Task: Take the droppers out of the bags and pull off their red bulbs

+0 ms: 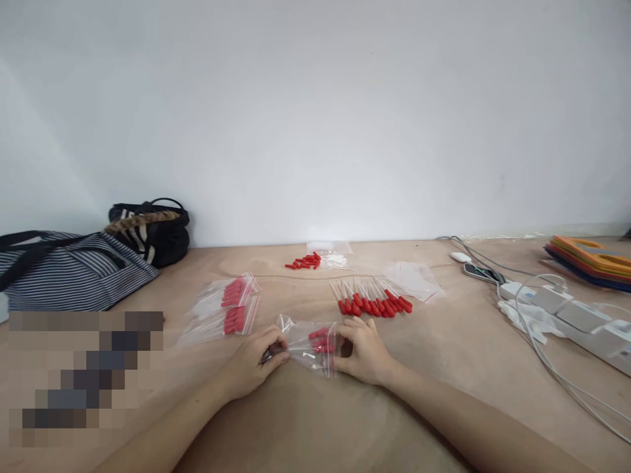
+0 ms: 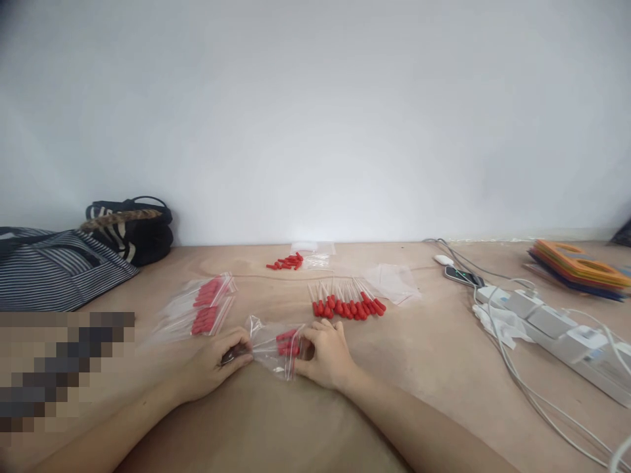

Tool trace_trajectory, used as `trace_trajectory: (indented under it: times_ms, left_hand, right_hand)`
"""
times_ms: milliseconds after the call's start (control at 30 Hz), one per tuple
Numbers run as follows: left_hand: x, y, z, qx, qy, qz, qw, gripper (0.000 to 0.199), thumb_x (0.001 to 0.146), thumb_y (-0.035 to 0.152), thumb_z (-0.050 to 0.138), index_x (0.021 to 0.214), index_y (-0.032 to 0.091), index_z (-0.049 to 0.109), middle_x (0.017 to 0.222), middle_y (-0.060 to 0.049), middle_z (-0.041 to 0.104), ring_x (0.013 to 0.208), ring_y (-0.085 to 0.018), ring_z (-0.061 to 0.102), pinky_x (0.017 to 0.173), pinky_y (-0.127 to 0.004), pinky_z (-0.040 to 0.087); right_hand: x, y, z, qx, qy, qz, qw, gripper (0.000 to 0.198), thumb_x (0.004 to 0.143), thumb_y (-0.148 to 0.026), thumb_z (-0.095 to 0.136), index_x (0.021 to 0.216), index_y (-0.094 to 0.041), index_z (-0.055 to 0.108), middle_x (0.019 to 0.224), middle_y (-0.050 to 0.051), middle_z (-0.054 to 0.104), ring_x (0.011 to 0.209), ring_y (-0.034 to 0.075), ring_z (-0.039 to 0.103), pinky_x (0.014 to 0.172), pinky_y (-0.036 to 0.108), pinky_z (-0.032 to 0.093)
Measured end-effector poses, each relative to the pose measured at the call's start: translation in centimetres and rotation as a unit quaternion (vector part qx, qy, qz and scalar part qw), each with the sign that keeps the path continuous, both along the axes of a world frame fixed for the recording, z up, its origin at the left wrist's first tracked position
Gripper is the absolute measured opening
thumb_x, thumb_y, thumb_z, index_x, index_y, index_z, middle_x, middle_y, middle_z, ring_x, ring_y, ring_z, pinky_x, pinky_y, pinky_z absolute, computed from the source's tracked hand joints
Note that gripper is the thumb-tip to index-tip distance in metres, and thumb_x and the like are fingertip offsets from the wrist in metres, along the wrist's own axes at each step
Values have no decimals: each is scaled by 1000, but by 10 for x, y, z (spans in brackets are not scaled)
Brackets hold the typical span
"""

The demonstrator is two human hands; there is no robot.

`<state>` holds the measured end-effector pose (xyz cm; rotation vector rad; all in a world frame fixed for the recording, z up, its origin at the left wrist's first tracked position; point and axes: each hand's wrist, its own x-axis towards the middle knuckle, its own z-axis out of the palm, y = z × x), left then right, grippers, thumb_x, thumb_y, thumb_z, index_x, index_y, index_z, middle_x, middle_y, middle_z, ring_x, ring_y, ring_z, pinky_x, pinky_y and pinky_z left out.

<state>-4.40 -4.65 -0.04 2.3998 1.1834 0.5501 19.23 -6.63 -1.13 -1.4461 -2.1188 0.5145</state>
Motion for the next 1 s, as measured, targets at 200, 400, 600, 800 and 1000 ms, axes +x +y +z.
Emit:
trace_trajectory:
  times_ms: [200,400,600,800,1000]
  left_hand:
    - [-1,0,0,-12,0,-9,1000,11,80,27,45,76,19,51,77,0,56,72,-14,51,66,-25,41]
    - [0,-1,4,-27,6,-4,1000,13,80,28,43,75,18,51,76,0,55,71,-15,50,65,-26,40]
    - [0,0,2,-24,13,-1,1000,15,81,28,42,75,19,51,75,-1,55,70,-15,49,64,-26,39]
    - [1,0,5,-23,8,3,1000,15,81,28,41,74,19,51,75,-1,56,70,-15,49,64,-26,39]
    - [0,0,3,-27,5,12,1000,16,81,27,40,73,18,51,72,0,54,67,-15,48,61,-25,38]
  right_hand:
    - [1,-1,2,2,13,1,1000,21,54,-26,70,68,-19,55,74,-3,56,75,14,47,73,28,24]
    - [16,-2,3,13,5,2,1000,14,57,-21,63,64,-18,50,69,-4,57,74,14,47,75,29,25]
    - [17,-1,2,29,-9,36,999,26,67,-42,64,87,-26,59,75,-4,60,75,15,49,74,30,24]
    - [10,-2,1,35,-35,36,998,14,67,-33,63,71,-21,57,72,-4,59,74,13,50,73,30,25]
    - [26,-5,6,57,-25,64,996,14,62,-24,62,67,-19,50,66,-5,56,67,12,49,78,32,29]
